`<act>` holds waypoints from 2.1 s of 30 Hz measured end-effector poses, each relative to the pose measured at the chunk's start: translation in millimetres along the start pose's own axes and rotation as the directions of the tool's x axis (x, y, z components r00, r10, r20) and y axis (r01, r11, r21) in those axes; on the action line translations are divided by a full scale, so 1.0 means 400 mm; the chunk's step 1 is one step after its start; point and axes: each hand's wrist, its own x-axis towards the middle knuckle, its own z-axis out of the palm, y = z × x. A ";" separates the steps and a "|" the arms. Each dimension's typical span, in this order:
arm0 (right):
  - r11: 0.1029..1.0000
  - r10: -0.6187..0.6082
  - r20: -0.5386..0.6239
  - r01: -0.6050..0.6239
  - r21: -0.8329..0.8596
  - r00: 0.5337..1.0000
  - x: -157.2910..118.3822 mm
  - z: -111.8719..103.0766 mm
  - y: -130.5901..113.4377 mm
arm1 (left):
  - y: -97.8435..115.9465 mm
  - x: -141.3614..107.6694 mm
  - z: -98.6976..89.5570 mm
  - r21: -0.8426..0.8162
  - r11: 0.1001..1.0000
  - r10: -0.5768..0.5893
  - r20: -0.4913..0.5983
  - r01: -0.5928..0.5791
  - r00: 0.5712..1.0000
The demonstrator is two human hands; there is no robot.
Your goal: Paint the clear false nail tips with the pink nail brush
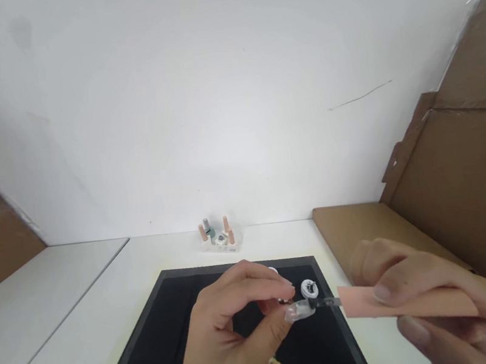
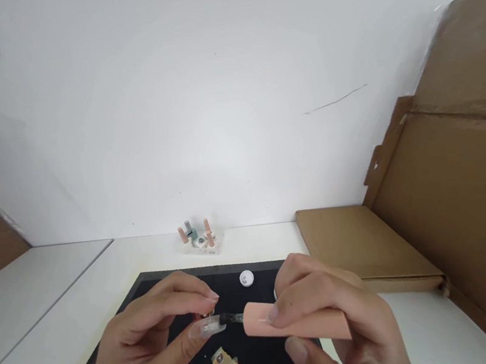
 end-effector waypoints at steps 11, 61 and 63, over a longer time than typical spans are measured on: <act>0.999 -0.045 0.080 0.043 0.028 0.996 -0.001 0.009 0.000 | -0.004 0.008 0.005 0.019 0.999 0.042 -0.026 -0.042 0.999; 0.988 -0.151 -0.010 0.150 -0.044 0.989 0.003 0.015 -0.007 | 0.002 0.012 -0.013 0.071 0.997 -0.010 0.093 0.004 0.996; 0.984 -0.175 -0.031 0.175 -0.028 0.984 0.003 0.018 -0.006 | -0.001 0.012 -0.016 0.066 0.998 -0.010 0.099 0.004 0.995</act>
